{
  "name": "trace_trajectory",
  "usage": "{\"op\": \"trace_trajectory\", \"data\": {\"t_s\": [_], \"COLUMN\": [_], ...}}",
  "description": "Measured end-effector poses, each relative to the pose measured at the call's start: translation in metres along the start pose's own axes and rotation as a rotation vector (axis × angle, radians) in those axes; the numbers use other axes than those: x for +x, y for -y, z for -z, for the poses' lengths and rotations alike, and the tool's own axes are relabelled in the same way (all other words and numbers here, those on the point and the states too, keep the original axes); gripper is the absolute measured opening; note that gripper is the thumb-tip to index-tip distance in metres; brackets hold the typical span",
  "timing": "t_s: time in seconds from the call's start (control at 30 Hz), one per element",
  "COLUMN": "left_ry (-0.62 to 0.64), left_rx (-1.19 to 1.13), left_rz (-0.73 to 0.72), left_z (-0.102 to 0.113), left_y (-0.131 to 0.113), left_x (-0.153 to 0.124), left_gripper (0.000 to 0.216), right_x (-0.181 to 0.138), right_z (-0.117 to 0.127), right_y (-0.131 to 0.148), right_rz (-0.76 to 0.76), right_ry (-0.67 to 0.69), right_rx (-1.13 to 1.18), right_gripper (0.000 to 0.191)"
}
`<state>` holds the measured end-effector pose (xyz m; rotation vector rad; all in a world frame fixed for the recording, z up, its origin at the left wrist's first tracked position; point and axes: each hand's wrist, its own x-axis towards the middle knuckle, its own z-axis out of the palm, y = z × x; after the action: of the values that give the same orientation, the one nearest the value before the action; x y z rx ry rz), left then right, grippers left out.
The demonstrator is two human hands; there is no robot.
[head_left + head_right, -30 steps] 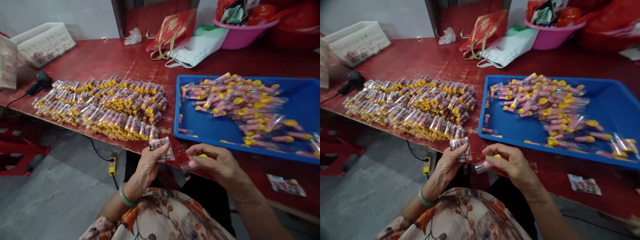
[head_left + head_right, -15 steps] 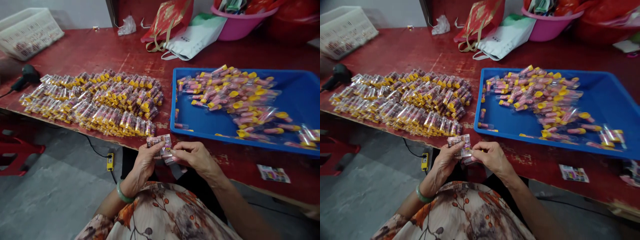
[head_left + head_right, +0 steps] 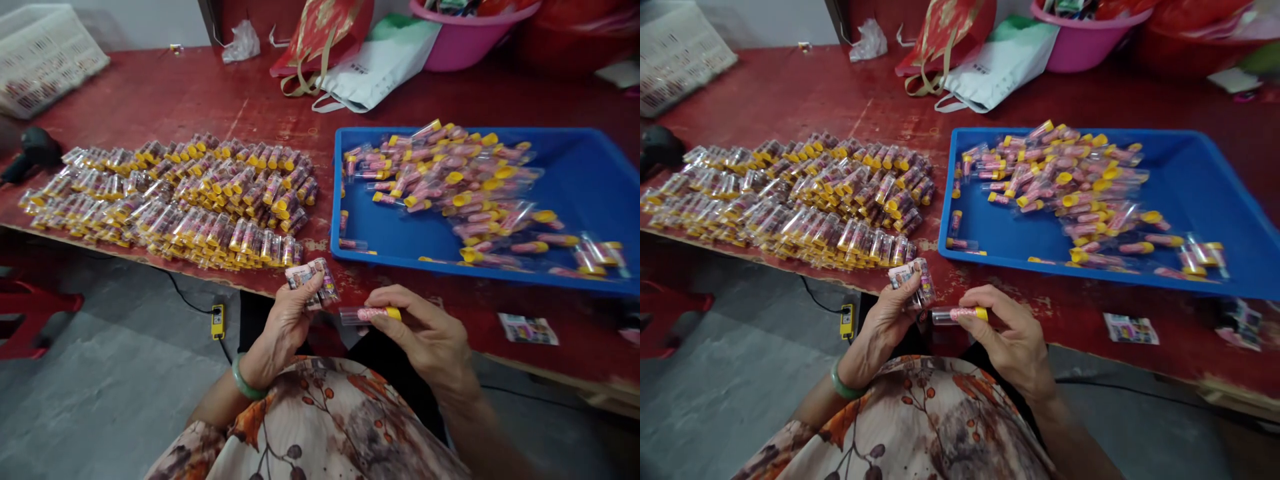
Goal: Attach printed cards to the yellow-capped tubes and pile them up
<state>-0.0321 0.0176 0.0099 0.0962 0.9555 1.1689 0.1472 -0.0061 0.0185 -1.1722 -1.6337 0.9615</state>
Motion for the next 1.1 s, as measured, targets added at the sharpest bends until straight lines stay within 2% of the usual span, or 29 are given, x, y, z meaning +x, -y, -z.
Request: {"op": "trace_trajectory", "data": {"t_s": [0.2, 0.33, 0.53, 0.7, 0.8, 0.9, 1.0, 1.1], "left_ry": [-0.009, -0.041, -0.074, -0.07, -0.047, -0.061, -0.07, -0.023], "left_rx": [-0.076, -0.076, -0.062, -0.024, -0.023, -0.035, -0.015, 0.015], "left_rz": [0.06, 0.089, 0.057, 0.017, 0.008, -0.025, -0.047, -0.07], "left_z": [-0.009, -0.01, -0.011, -0.01, -0.009, -0.008, -0.006, -0.004], "left_y": [0.002, 0.006, 0.011, 0.016, 0.018, 0.017, 0.014, 0.012], "left_x": [-0.006, -0.007, -0.003, 0.001, 0.003, 0.003, 0.002, 0.0], "left_gripper": [0.037, 0.039, 0.04, 0.043, 0.041, 0.042, 0.043, 0.042], "right_x": [-0.007, -0.014, -0.018, -0.01, -0.011, -0.016, -0.018, -0.017], "right_z": [-0.017, -0.028, -0.04, -0.047, -0.05, -0.05, -0.047, -0.042], "right_y": [0.002, -0.003, -0.013, -0.016, -0.019, -0.022, -0.02, -0.015], "right_rz": [0.209, 0.366, 0.484, 0.51, 0.506, 0.534, 0.508, 0.445], "right_ry": [-0.318, -0.478, -0.553, -0.626, -0.634, -0.558, -0.4, -0.309], "right_rx": [-0.229, -0.415, -0.679, -0.658, -0.685, -0.733, -0.558, -0.424], "right_gripper": [0.014, 0.024, 0.039, 0.038, 0.039, 0.044, 0.037, 0.029]}}
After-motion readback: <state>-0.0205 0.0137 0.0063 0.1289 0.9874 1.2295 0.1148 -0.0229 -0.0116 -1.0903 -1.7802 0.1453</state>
